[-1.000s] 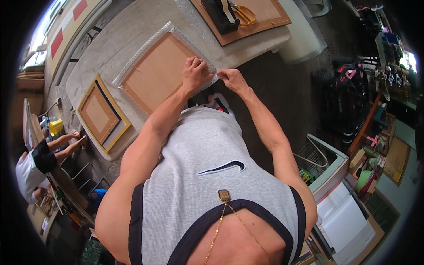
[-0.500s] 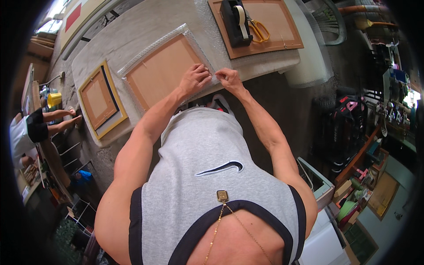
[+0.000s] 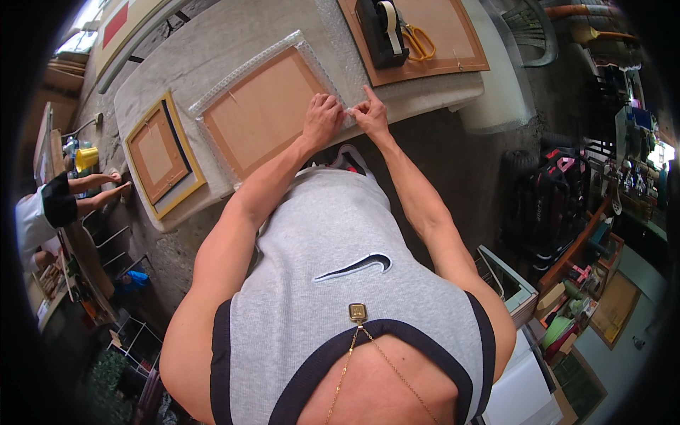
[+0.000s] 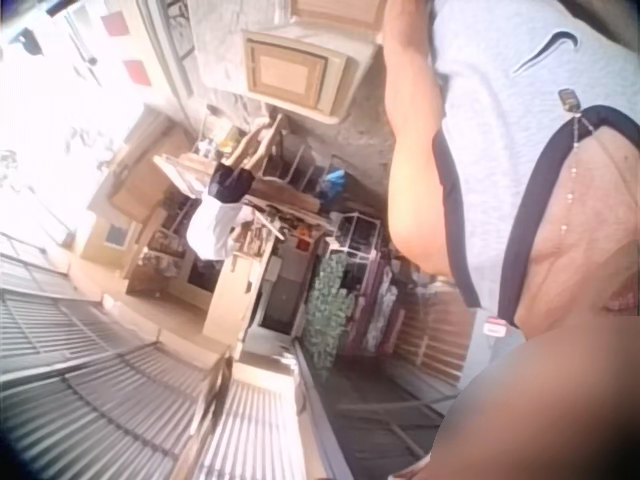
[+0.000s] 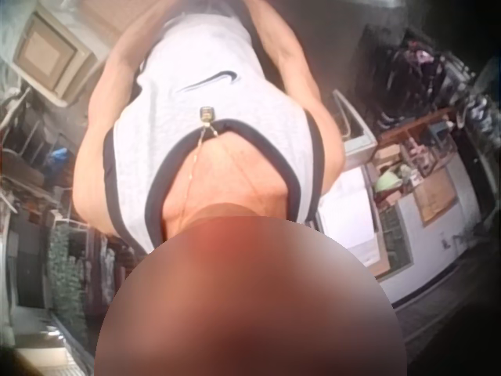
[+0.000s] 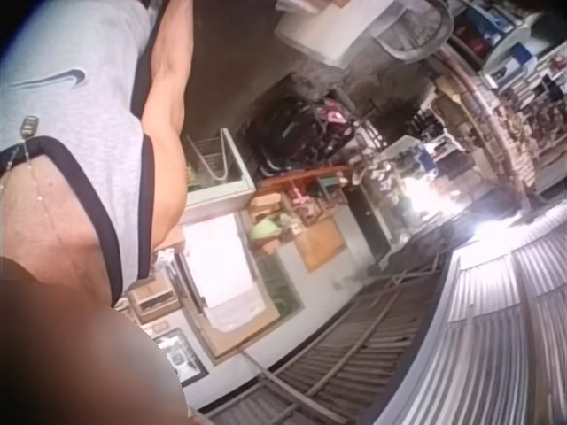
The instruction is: The person wraps two framed pictures with bubble wrap and secures them with tape. They place the frames on a table, cover them with bubble wrap, and use tape to seal the edges. The wrapped frames are then set aside on the table.
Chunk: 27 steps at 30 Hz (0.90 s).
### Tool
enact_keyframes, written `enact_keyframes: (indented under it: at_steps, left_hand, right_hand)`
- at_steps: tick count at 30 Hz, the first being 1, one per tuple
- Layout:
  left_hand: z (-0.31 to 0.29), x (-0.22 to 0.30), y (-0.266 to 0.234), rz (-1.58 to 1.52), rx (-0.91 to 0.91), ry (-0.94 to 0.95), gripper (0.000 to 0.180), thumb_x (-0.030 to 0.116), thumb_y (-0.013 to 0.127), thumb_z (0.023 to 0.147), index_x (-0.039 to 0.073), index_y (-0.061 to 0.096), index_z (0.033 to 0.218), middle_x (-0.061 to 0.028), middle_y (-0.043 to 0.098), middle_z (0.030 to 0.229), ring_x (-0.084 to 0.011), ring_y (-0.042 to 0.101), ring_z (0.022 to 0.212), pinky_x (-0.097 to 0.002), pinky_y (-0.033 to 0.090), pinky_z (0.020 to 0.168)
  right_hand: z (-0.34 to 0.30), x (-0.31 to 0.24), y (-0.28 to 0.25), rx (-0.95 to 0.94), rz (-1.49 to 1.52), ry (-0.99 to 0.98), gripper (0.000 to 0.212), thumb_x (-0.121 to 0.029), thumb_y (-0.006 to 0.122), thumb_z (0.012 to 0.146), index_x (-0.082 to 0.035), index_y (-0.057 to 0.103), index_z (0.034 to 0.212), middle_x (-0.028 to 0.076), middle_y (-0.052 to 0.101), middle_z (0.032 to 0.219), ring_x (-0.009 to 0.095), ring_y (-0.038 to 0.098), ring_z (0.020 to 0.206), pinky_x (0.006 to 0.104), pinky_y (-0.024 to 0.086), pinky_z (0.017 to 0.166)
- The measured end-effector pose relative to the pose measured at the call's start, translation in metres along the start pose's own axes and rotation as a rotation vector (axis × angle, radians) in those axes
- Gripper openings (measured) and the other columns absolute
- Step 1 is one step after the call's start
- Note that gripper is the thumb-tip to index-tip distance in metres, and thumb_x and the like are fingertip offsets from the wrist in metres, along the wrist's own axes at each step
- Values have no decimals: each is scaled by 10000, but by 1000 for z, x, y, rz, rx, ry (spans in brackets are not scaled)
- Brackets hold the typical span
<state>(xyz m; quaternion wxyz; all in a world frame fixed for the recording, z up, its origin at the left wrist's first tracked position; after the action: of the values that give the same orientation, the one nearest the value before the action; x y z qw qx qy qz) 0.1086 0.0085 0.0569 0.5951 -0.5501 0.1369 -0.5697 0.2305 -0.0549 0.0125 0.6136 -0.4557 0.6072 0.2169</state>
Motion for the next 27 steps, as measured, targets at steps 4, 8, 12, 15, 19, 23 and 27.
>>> enact_keyframes:
  at_steps: [4,8,12,15,19,23,27]
  left_hand:
    - [-34,2,-13,-37,-77,86,147,214,658,760,78,619,801,-78,565,922,-254,514,991,-402,377,927]
    - [-57,3,-32,-109,-60,121,134,219,672,734,102,632,785,-53,562,900,-234,521,956,-386,390,869]
    - [-51,-1,-25,-102,-176,94,113,237,692,716,136,661,756,-25,559,877,-230,514,918,-373,395,812]
    - [-44,-6,-23,-140,-232,36,115,255,704,707,146,681,738,-15,562,872,-236,503,916,-375,392,804]
    - [-42,-7,-24,-188,-256,-24,141,275,710,700,137,693,728,-5,573,884,-241,493,926,-391,387,803]
    - [-41,-7,-21,-127,-292,-25,146,275,712,695,133,691,722,2,582,901,-239,494,931,-403,384,797]
    - [-41,-8,-20,-144,-289,-46,138,260,713,698,126,688,722,4,588,916,-237,496,945,-406,380,797]
  right_hand:
    - [-52,3,18,79,-28,42,716,-36,689,719,60,384,1359,77,667,694,96,607,600,245,495,572]
    - [-80,16,35,96,108,170,688,-38,693,716,58,415,1338,79,676,690,97,618,593,246,503,580]
    - [-69,26,40,-102,147,327,535,-15,700,746,26,522,1249,56,665,708,74,595,605,233,503,543]
    - [-40,15,33,-222,-117,273,394,-74,691,761,21,610,1135,63,663,706,103,604,590,254,500,533]
    - [18,-38,-59,559,-228,-202,219,-183,712,775,-22,649,909,52,632,660,147,609,641,317,485,590]
    - [96,-52,-126,755,-441,-215,322,-303,731,800,-21,632,921,26,592,742,155,519,570,309,487,585]
    - [144,-12,-118,128,1,347,353,-328,718,823,-39,638,1008,35,582,909,161,525,684,341,527,648]
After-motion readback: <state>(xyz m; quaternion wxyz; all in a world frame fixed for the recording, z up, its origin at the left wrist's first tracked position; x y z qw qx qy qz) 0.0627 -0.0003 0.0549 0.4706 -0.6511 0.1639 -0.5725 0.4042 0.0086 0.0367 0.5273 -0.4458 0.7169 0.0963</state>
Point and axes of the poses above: each hand's wrist, its own z-axis towards the middle knuckle, its own y-axis out of the palm, x = y × z, the point moved 8 cm from there along z, towards the middle knuckle
